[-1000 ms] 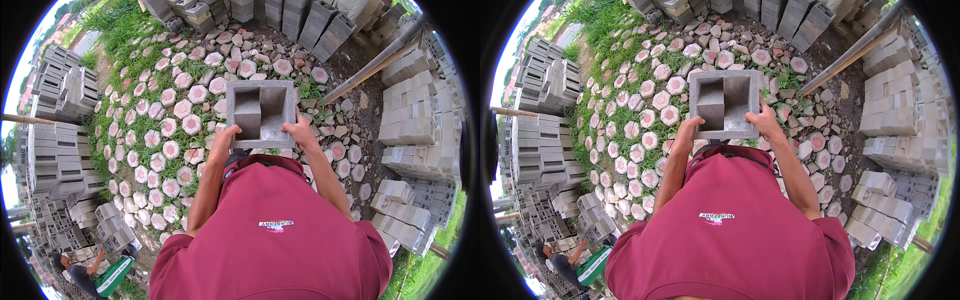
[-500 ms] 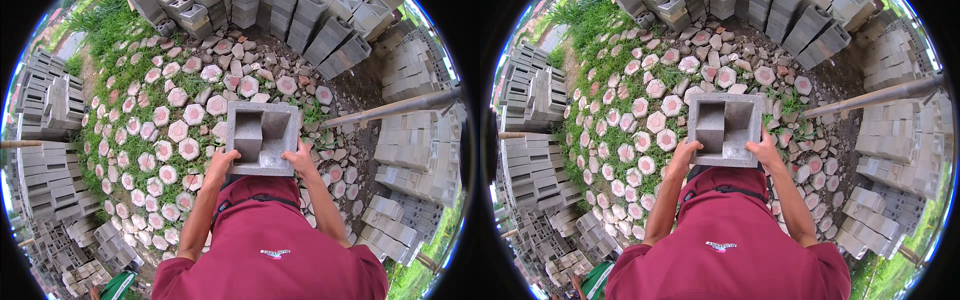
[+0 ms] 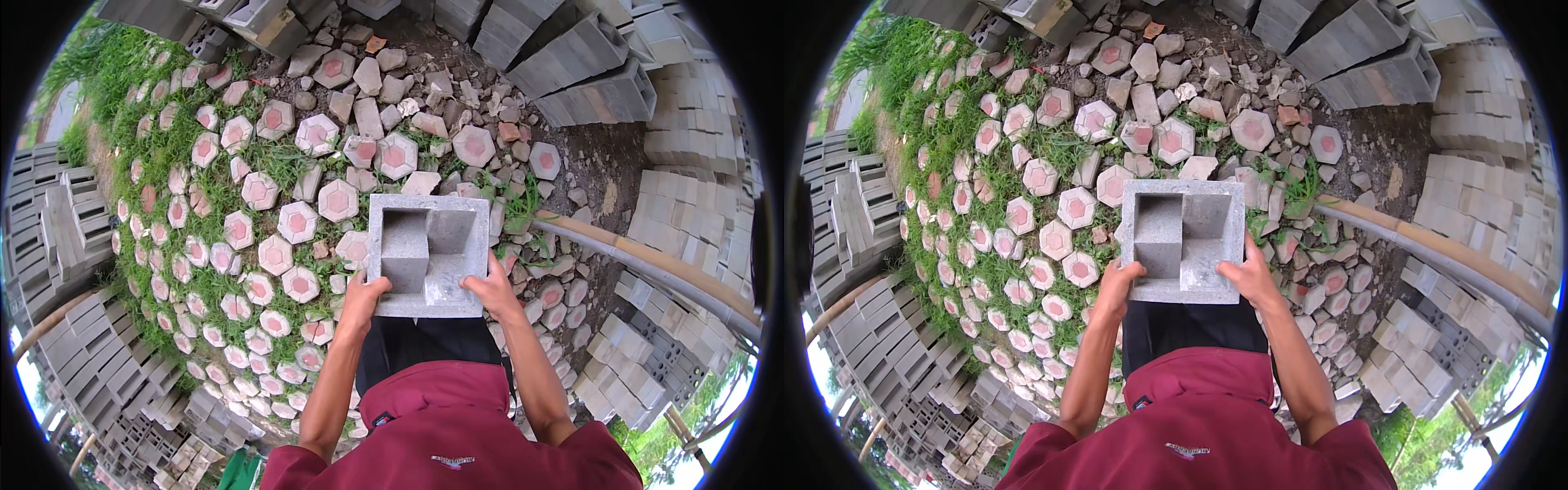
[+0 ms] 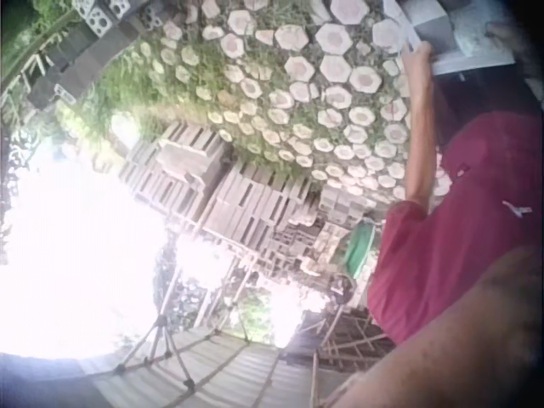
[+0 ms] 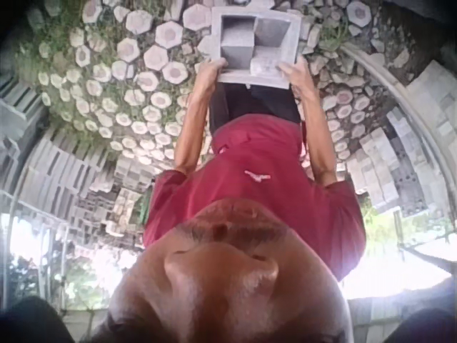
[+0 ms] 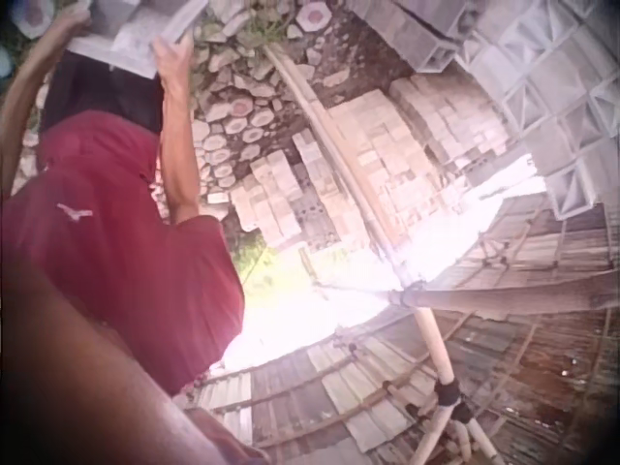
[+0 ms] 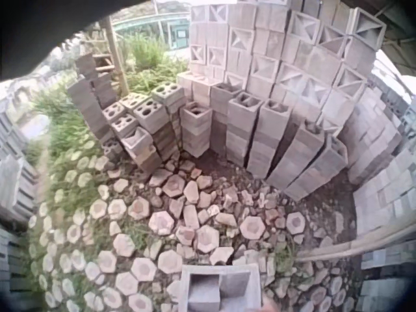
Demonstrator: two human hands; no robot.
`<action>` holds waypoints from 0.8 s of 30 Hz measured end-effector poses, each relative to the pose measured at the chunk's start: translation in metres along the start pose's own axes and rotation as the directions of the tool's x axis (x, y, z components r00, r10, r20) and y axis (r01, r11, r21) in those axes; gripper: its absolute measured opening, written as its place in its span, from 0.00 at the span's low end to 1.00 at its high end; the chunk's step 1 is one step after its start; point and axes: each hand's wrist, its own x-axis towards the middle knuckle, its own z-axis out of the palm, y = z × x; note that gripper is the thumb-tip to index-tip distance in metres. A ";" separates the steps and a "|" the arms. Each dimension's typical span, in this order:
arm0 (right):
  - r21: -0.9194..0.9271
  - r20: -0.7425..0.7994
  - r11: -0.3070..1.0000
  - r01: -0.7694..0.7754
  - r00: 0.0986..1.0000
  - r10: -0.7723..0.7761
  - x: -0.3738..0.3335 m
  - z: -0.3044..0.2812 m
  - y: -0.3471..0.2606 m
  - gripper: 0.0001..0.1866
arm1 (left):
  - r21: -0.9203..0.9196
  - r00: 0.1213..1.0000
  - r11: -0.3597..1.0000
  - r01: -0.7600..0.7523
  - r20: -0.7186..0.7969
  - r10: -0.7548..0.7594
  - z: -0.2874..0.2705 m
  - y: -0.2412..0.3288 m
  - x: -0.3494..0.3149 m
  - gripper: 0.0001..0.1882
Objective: The person picks up decorative concrete blocks from a pile on the ground and places them onto a stack of similar blocks by hand.
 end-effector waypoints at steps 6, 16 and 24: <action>-0.064 0.010 0.998 0.010 1.000 -0.010 0.101 -0.007 -0.078 0.40 | -0.001 0.998 0.999 -0.045 -0.042 0.045 0.034 0.094 0.072 0.20; 0.010 -0.039 1.000 -0.022 0.999 0.023 0.319 0.002 -0.163 0.37 | -0.039 0.997 0.998 -0.042 -0.066 0.039 0.056 0.220 0.250 0.35; -0.206 -0.030 0.971 -0.119 0.993 0.115 0.502 -0.002 -0.191 0.33 | 0.104 0.991 0.992 0.067 -0.126 -0.054 0.055 0.321 0.410 0.17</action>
